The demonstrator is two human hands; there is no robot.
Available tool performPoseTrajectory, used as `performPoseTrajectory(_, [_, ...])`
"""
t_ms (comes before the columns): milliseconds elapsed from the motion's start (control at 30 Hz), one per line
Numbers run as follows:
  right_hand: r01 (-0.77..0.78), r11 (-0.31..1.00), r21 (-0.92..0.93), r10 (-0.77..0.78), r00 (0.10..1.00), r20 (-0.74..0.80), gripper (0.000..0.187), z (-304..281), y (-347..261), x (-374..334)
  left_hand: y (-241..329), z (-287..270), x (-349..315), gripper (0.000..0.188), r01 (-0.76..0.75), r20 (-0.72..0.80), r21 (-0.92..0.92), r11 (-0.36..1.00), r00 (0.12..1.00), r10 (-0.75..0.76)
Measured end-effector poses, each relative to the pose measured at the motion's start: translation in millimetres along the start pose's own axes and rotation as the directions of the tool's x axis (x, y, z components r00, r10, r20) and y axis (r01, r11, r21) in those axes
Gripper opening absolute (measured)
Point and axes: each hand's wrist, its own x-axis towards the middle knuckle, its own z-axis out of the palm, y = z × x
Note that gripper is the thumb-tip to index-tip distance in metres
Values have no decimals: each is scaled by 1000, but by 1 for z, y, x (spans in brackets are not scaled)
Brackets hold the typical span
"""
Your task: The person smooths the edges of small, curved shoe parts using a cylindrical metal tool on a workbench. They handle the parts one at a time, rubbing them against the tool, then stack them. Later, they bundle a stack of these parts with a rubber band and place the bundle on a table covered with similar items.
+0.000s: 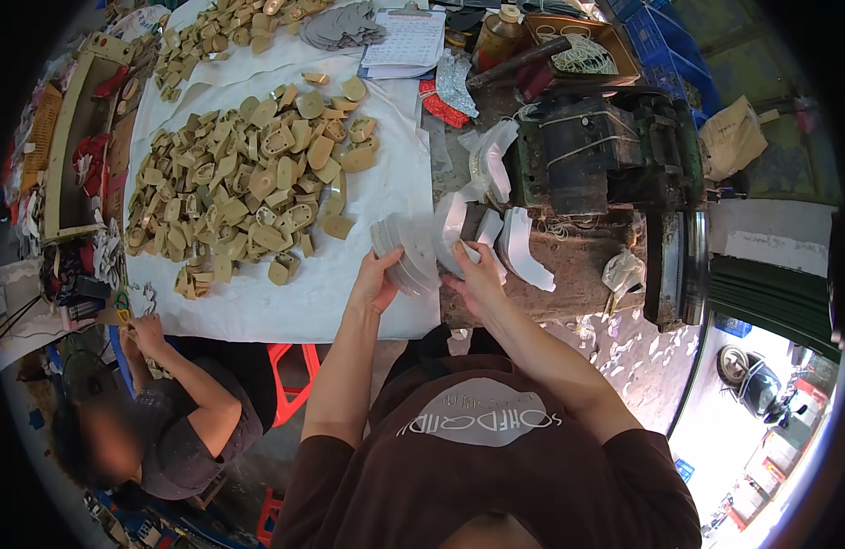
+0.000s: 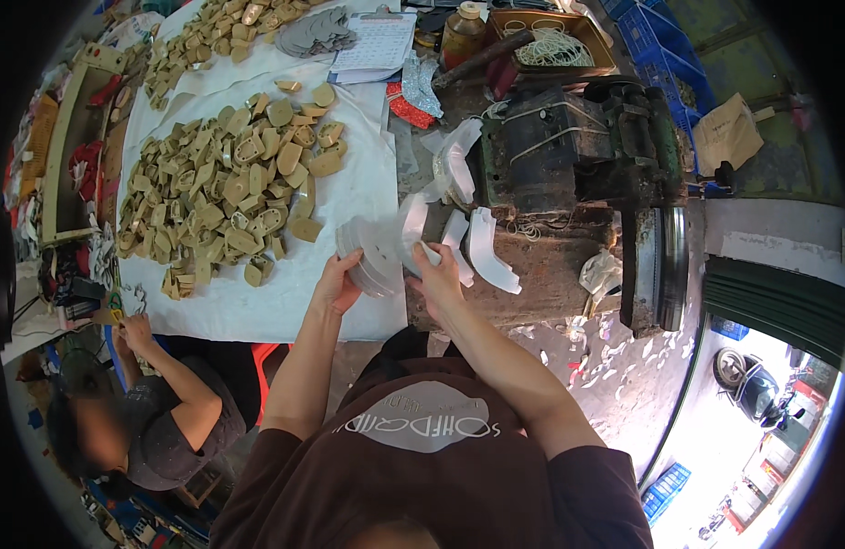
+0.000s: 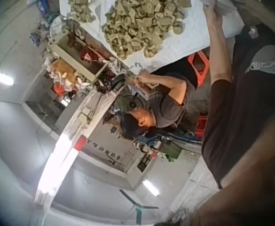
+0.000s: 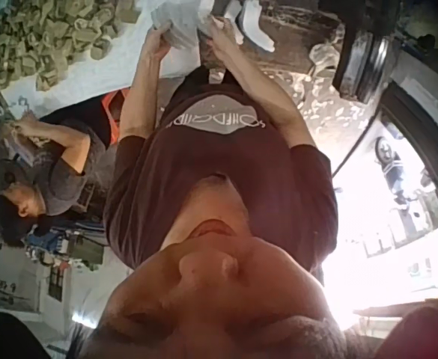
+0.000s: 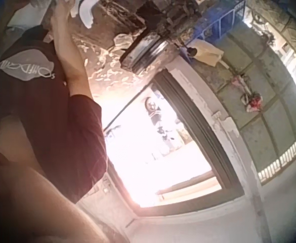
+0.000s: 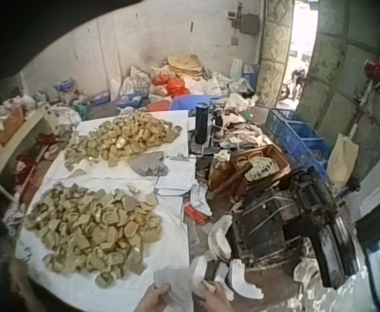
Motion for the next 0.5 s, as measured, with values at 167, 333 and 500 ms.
performPoseTrajectory(167, [176,823,-540,-191,981,29,57,-4,6,4,4,-12,1,51,30,77,23,999,996,-32])
performPoseTrajectory(333, [382,248,-890,-484,845,228,61,-27,18,-19,6,-18,-7,55,-40,132,168,985,991,18])
performPoseTrajectory(500, [477,526,-704,-329,878,349,67,-11,-10,-40,-2,-13,-10,56,-42,166,258,965,986,-1])
